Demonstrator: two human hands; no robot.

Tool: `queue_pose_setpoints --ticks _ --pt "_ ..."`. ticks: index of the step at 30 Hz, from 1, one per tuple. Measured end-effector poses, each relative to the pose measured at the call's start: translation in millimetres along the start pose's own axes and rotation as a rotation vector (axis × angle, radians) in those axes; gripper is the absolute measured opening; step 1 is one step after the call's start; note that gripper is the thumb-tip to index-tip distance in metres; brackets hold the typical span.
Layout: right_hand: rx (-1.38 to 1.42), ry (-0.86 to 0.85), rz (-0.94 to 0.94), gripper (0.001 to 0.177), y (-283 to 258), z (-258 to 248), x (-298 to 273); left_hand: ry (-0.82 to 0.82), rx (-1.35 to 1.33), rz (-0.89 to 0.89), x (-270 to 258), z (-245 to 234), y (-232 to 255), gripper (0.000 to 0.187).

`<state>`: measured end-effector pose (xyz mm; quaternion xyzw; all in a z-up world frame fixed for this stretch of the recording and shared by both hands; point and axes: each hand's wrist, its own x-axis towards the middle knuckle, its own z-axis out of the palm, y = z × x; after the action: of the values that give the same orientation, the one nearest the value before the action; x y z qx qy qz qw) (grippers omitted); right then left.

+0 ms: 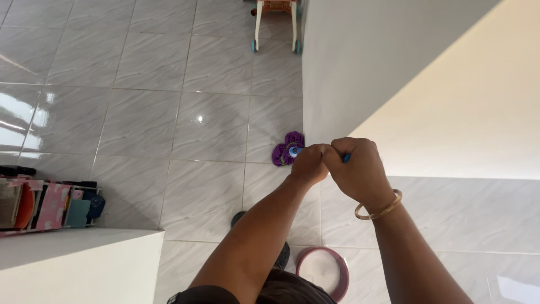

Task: Mopping a tiled floor using a mop and a bucket containing soapy water.

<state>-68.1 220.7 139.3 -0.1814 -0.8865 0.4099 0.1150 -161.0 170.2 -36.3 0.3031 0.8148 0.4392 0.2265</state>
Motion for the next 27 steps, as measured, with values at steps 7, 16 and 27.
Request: queue_pose_setpoints --ticks 7,16,27 --pt "0.031 -0.028 0.008 0.039 17 28 71 -0.049 0.15 -0.06 78 -25 -29 0.022" --pt "0.102 -0.071 0.01 0.031 47 70 173 -0.066 0.094 -0.229 185 -64 -71 0.017" --pt "0.147 -0.112 0.055 0.039 38 86 243 -0.136 0.154 -0.249 239 -108 -84 0.012"
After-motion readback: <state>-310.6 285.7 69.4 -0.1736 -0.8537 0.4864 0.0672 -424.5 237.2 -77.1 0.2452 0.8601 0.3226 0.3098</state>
